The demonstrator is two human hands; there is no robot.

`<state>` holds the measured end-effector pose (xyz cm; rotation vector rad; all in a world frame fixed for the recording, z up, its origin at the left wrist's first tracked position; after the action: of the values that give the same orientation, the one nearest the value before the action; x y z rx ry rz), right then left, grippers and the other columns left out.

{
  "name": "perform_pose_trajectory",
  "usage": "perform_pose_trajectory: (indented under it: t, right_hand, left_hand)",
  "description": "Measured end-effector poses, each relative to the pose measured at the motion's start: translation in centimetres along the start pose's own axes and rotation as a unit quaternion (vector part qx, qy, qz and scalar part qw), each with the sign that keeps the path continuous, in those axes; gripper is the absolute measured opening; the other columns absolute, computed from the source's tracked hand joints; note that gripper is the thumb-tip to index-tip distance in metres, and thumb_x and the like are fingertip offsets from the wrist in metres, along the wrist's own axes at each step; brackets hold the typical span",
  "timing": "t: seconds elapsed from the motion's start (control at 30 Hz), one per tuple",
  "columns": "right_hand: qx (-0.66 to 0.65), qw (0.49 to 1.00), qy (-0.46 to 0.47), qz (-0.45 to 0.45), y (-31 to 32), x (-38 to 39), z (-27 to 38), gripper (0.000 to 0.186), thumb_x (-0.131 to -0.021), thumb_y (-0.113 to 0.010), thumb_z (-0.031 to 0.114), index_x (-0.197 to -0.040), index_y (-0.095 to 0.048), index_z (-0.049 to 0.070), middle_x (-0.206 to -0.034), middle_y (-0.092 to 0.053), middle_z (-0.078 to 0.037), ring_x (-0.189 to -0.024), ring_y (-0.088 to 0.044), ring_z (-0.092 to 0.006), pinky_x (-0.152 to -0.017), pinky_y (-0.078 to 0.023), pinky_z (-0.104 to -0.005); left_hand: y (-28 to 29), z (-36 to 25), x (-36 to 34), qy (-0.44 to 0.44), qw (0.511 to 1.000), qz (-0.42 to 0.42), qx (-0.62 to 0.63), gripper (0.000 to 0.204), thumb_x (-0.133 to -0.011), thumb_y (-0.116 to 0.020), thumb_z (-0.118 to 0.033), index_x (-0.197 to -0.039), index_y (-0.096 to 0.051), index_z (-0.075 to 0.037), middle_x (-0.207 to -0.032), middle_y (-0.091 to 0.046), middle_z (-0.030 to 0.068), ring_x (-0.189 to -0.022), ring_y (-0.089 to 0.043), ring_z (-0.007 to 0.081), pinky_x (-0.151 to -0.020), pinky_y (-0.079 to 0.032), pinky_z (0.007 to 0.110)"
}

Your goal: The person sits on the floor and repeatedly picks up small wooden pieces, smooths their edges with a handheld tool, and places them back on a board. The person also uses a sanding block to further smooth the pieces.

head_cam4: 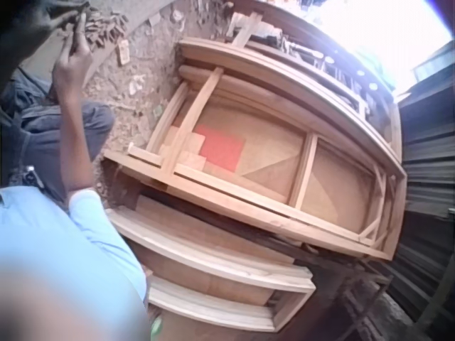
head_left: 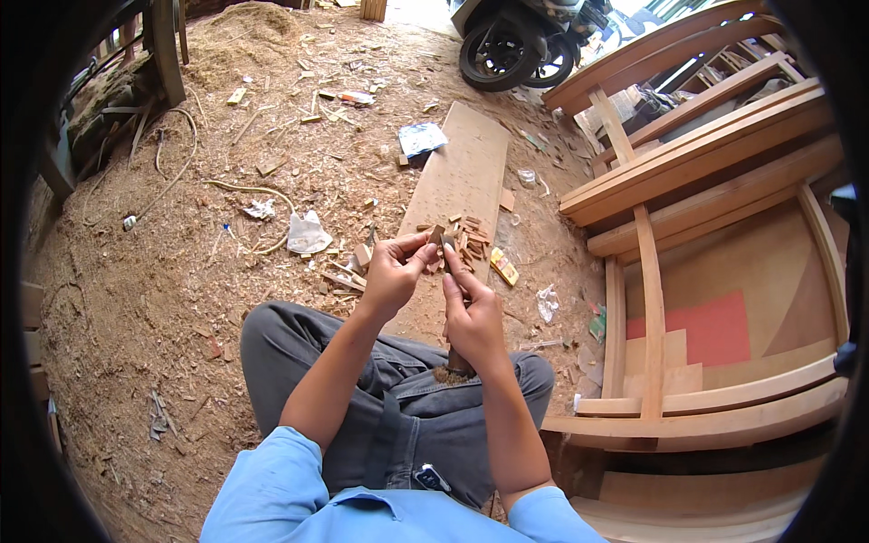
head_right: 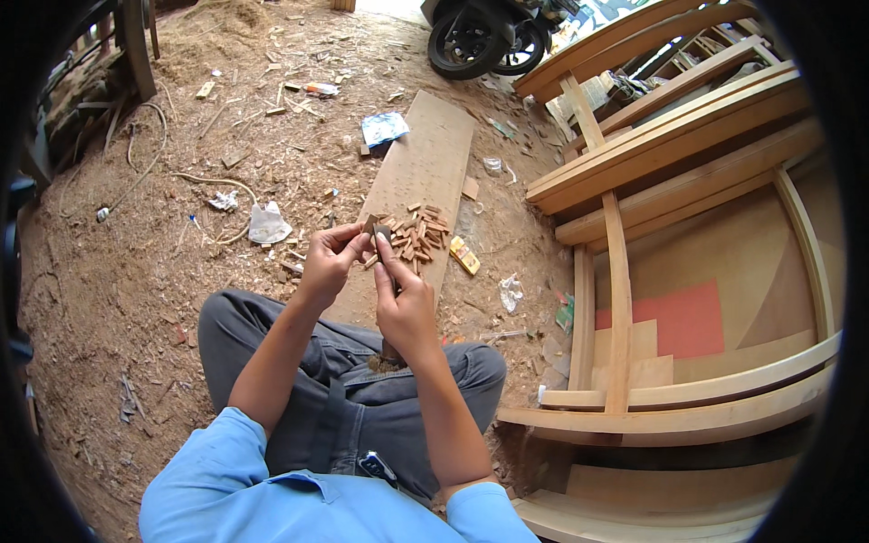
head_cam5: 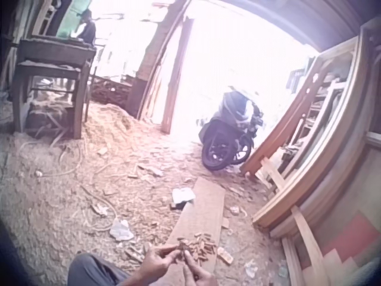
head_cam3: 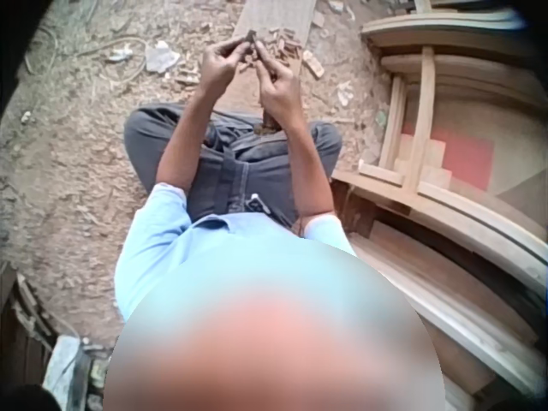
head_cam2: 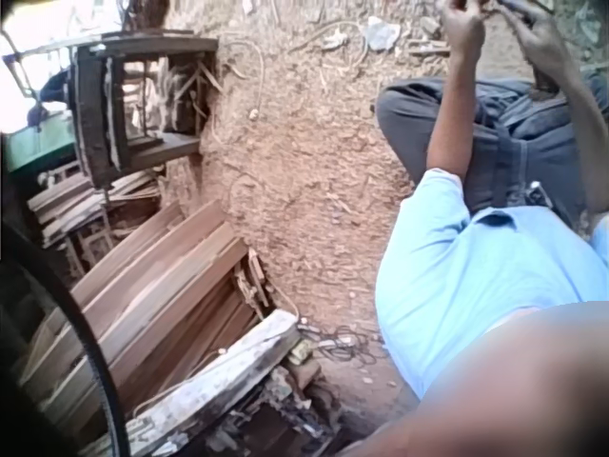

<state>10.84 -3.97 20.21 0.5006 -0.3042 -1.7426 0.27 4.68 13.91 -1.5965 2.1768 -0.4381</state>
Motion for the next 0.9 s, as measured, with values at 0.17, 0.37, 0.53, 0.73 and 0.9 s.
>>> perform_pose_trajectory:
  t: [0.17,0.37,0.53,0.73,0.9]
  right_hand:
    - [-0.019,0.998,0.019,-0.056,-1.8,-0.3,-2.4,0.04,-0.101,-0.054,0.011,-0.14,-0.054,0.008,-0.068,-0.051,0.008,-0.054,-0.038,-0.0001,-0.045,-0.031,-0.0218]
    - [-0.075,0.977,-0.062,-0.188,2.3,-4.2,-4.4,0.041,-0.103,-0.048,0.012,-0.144,-0.049,0.012,-0.062,-0.049,0.004,-0.046,-0.041,-0.0032,-0.041,-0.037,-0.0218]
    - [-0.099,0.981,-0.061,-0.153,8.7,-6.3,-2.3,0.042,-0.103,-0.049,0.014,-0.145,-0.048,0.013,-0.057,-0.046,0.004,-0.041,-0.042,-0.0041,-0.038,-0.04,-0.0231]
    - [-0.146,0.983,-0.1,-0.055,4.5,0.2,-2.0,0.045,-0.101,-0.053,0.011,-0.145,-0.048,0.014,-0.057,-0.047,0.002,-0.043,-0.045,-0.0057,-0.04,-0.04,-0.0224]
    - [-0.146,0.981,-0.128,0.003,0.6,1.3,-1.8,0.058,-0.093,-0.063,0.003,-0.147,-0.046,0.015,-0.063,-0.054,0.005,-0.046,-0.045,-0.0021,-0.042,-0.037,-0.0216]
  left_hand:
    - [1.2,1.5,-0.8,0.002,0.999,-0.023,-0.041,0.019,-0.092,-0.065,-0.004,-0.108,-0.071,0.005,-0.091,-0.073,0.0064,-0.076,-0.063,0.0081,-0.066,-0.051,0.023]
    - [-1.2,2.8,0.6,0.02,0.986,0.058,-0.157,0.019,-0.087,-0.069,-0.003,-0.105,-0.073,0.004,-0.093,-0.074,0.0108,-0.084,-0.068,0.0141,-0.072,-0.054,0.025]
    - [-0.1,2.8,0.1,0.044,0.998,-0.019,-0.032,0.028,-0.091,-0.07,-0.011,-0.111,-0.068,0.008,-0.089,-0.073,0.0093,-0.079,-0.068,0.0117,-0.071,-0.055,0.024]
    - [2.0,2.5,-0.5,0.098,0.984,-0.047,0.138,0.026,-0.094,-0.068,-0.015,-0.113,-0.067,0.003,-0.091,-0.069,0.005,-0.08,-0.065,0.0093,-0.068,-0.055,0.023]
    - [1.7,1.8,-0.2,0.103,0.985,-0.062,0.127,0.024,-0.095,-0.066,-0.016,-0.113,-0.067,0.0,-0.091,-0.068,0.0038,-0.08,-0.064,0.0082,-0.068,-0.055,0.023]
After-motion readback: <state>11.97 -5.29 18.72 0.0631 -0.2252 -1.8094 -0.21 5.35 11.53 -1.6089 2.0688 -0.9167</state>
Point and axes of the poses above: each hand's wrist, its own x-axis away from the middle knuckle, its own y-axis out of the back of the hand, z = x × y, the point moved 9 cm from there along -x, towards the middle knuckle
